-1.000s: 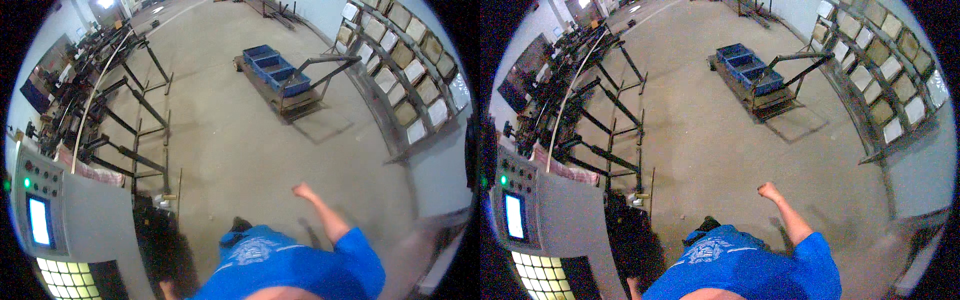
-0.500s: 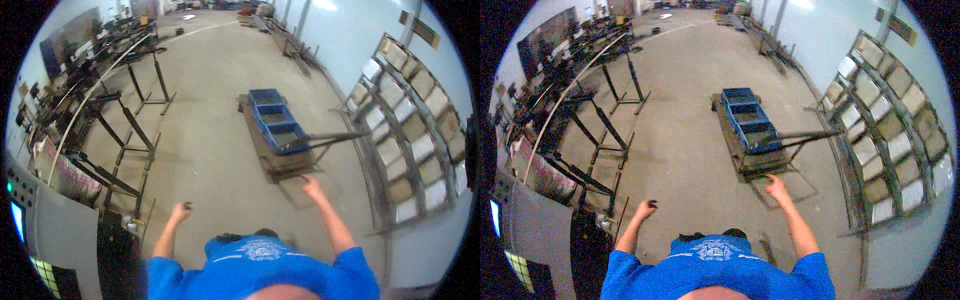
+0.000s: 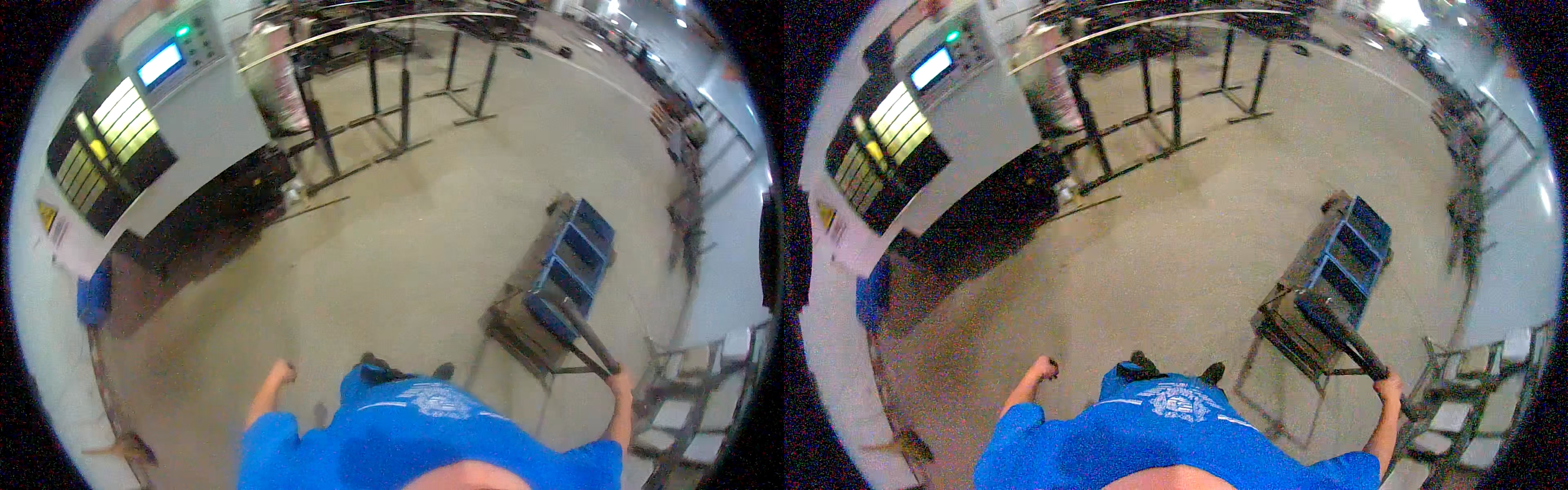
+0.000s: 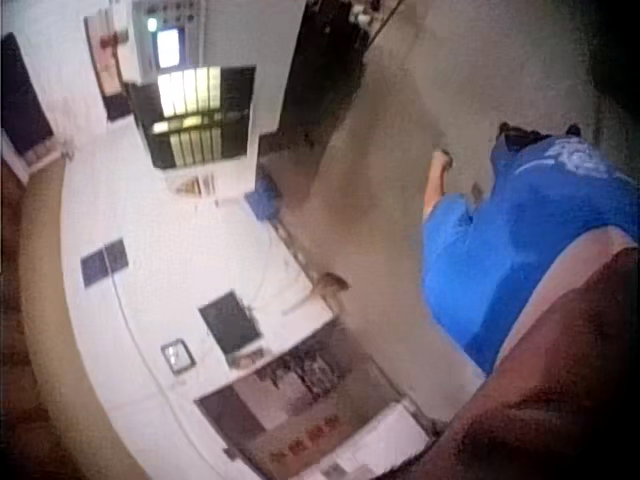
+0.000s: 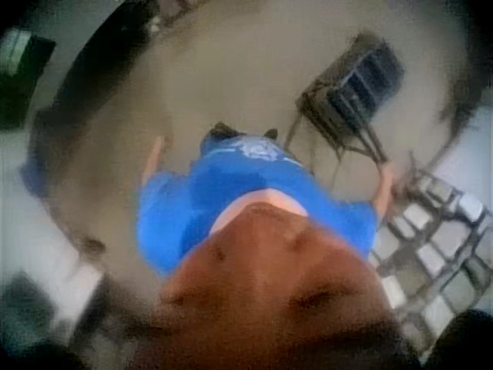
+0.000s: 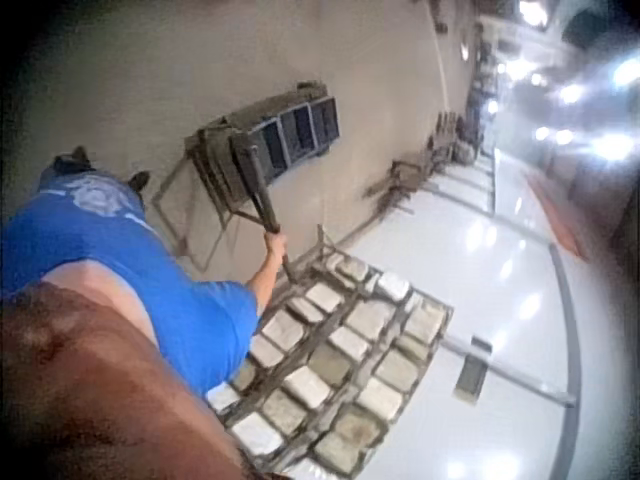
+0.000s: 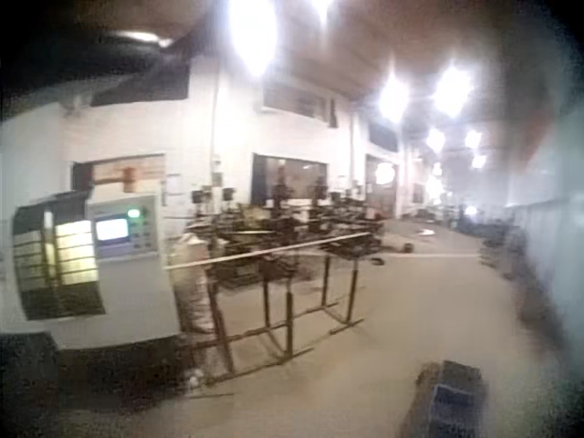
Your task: The person opens a machine enclosure and uses a wrench to tighten bolts on the internal motor assembly. They repeatedly adjust the tool and apply force to secure the components before closing the machine door.
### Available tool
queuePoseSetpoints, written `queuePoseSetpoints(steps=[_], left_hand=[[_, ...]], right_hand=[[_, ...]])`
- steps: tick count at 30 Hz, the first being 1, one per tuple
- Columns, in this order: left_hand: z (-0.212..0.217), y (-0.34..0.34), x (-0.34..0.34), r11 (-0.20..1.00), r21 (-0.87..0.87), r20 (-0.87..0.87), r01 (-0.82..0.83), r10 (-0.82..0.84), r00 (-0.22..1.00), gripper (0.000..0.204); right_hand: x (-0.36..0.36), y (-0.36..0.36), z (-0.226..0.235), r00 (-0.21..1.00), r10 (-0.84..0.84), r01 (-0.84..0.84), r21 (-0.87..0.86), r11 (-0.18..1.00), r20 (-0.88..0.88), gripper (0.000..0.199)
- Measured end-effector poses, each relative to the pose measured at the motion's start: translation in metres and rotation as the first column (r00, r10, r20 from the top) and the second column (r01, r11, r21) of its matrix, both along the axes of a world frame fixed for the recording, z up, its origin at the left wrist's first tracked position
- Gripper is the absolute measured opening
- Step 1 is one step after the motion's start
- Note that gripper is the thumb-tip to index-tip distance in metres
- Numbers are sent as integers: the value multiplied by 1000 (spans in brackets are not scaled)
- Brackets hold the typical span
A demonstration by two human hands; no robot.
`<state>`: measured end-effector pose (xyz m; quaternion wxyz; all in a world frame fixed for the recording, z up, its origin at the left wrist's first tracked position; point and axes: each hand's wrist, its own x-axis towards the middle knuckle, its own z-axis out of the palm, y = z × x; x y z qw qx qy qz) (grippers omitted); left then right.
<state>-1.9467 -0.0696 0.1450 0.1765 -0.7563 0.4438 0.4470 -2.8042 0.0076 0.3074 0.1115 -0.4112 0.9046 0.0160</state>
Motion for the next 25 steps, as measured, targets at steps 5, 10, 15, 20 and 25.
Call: queuePoseSetpoints(steps=[5, 10, 15, 20, 25], left_hand=[[48, 113, -10, 957, -63, 108, -283, 288, 951, 21], [18, 163, -33, 803, -419, -364, -423, 279, 889, 33], [20, 268, -26, 806, -489, -350, -334, 170, 921, 33], [7, 433, 35, 844, -293, -120, -450, 435, 893, 30], [-18, 566, 83, 685, -36, -108, -727, 721, 685, 34]], right_hand=[[19, -16, 9, 992, -107, 107, -12, 994, -61, 28], [21, -17, 7, 970, -76, 79, 1, 997, -232, 29], [68, -25, -11, 986, 4, -23, -117, 993, -164, 27], [165, -9, 17, 959, 185, -196, -32, 980, -216, 30], [269, 19, 53, 939, 307, -314, -18, 949, -154, 42]])
